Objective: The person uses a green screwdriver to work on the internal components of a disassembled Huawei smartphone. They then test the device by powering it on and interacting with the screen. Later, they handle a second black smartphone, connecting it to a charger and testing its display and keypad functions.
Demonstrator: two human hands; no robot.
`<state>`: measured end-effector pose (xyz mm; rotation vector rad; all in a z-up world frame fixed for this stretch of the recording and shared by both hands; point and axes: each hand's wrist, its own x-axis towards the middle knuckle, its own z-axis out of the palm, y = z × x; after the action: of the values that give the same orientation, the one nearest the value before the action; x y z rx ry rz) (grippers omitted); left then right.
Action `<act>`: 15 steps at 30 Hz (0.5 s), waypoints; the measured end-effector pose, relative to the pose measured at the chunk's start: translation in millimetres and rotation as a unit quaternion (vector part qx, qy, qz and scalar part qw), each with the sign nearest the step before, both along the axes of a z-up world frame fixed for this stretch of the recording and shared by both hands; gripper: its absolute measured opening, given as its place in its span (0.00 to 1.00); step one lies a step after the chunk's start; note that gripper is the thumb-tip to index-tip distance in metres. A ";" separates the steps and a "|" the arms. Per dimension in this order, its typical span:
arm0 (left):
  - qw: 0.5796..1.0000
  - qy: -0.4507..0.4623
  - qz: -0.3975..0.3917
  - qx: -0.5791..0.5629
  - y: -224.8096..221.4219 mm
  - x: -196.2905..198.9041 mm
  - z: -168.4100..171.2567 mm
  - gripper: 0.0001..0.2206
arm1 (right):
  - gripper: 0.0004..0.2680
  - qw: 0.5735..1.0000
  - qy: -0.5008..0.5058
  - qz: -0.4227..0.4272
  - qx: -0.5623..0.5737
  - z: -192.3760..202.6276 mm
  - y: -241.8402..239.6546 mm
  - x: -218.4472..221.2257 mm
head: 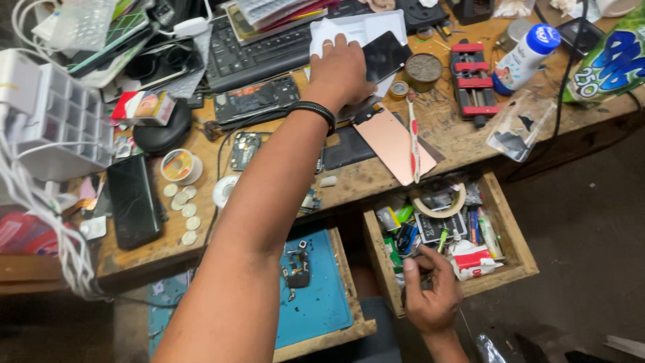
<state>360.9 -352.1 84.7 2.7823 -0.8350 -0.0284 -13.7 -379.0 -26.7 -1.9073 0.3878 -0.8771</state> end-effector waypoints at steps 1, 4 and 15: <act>1.000 0.006 0.009 0.007 -3.4 1.3 2.0 0.36 | 0.13 1.000 0.000 0.005 0.000 1.0 -0.6 0.4; 0.998 0.045 0.046 0.001 -12.3 8.7 7.0 0.41 | 0.13 0.999 0.005 -0.016 -0.033 2.1 -0.8 1.8; 0.998 0.044 -0.048 0.026 -4.6 51.4 -10.4 0.28 | 0.14 1.000 0.007 -0.002 0.010 -1.6 1.0 1.3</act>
<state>412.4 -356.7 74.3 2.7632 -0.9589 -0.1903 -12.4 -378.0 -28.3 -1.8962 0.4077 -0.8600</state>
